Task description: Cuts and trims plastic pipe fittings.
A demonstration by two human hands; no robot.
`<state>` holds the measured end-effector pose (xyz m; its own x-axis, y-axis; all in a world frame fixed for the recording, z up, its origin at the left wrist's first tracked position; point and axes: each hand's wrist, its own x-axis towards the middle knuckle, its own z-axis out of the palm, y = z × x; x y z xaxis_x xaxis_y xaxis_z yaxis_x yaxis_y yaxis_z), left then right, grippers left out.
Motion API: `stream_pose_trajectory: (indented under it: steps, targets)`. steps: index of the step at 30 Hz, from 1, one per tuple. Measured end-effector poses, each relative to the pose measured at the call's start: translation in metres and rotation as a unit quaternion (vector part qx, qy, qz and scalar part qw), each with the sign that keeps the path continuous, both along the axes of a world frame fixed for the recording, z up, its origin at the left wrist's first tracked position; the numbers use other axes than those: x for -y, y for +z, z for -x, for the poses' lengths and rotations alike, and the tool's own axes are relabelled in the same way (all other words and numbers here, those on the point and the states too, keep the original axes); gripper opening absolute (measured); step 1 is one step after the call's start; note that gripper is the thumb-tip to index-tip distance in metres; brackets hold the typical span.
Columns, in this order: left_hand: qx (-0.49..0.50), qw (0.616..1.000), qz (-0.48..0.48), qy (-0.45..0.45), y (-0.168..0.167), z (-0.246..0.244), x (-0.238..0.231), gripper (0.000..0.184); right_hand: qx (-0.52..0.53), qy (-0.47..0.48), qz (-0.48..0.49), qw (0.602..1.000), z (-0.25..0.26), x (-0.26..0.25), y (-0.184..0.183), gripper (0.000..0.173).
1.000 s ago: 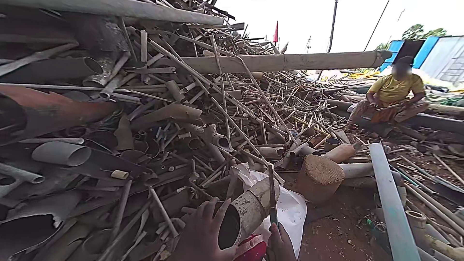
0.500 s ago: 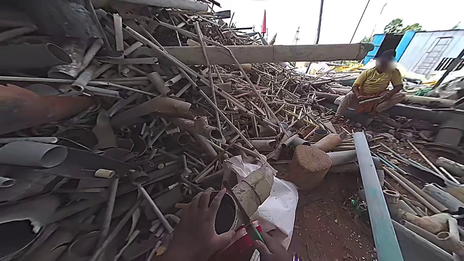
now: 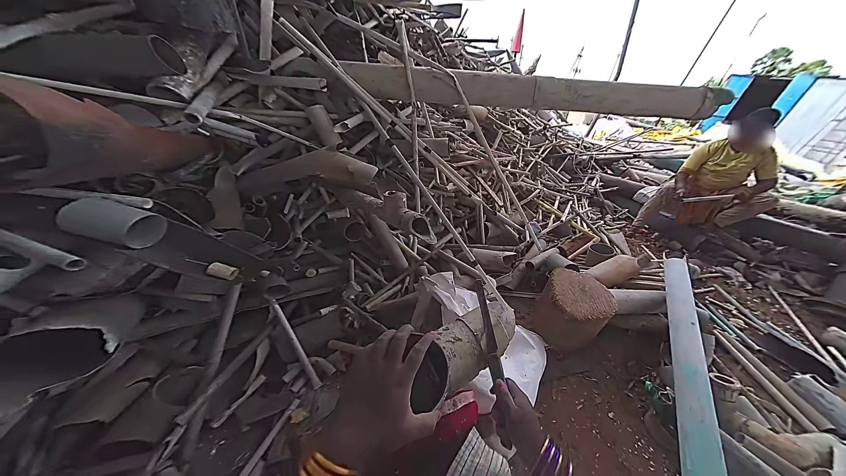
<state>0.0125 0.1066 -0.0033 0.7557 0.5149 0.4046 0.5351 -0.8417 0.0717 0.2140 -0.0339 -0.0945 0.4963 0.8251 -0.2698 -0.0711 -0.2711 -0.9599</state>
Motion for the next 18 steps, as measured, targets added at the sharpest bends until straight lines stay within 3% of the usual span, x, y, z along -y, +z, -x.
stream_pose_trajectory:
  steps: [2,3,6,8,12,13,15,17,18]
  targets:
    - [-0.015,1.0,0.018,0.001,0.002,0.002,0.002,0.11,-0.062,-0.112,0.018,0.992,-0.01,-0.009,0.016,0.035]
    - [-0.02,1.0,0.024,0.001,0.003,0.003,0.002,0.11,-0.055,-0.102,0.027,0.993,-0.009,-0.008,0.016,0.035]
    - [-0.01,1.0,0.022,0.001,0.004,-0.001,0.0,0.108,0.07,0.098,0.033,0.992,0.006,0.009,-0.006,0.033]
    - [-0.029,0.998,0.052,0.002,0.009,0.0,-0.001,0.109,0.143,0.151,0.039,0.977,0.008,0.015,-0.012,0.039]
    - [-0.076,0.987,0.141,0.011,0.022,0.005,-0.002,0.11,0.056,-0.065,0.014,0.996,-0.007,-0.003,0.003,0.035]
    - [-0.078,0.986,0.145,0.014,0.023,0.005,-0.004,0.109,0.045,-0.08,0.016,0.996,-0.006,-0.006,0.005,0.034]
    - [-0.088,0.982,0.164,0.02,0.027,0.001,-0.005,0.108,0.097,0.021,0.019,0.995,0.004,0.001,-0.003,0.034]
    - [-0.103,0.978,0.179,0.02,0.028,-0.002,-0.007,0.108,0.182,0.157,0.037,0.97,0.018,0.013,-0.015,0.041]
    - [-0.108,0.978,0.18,0.017,0.028,-0.003,-0.009,0.107,0.195,0.17,0.038,0.965,0.02,0.016,-0.018,0.042]
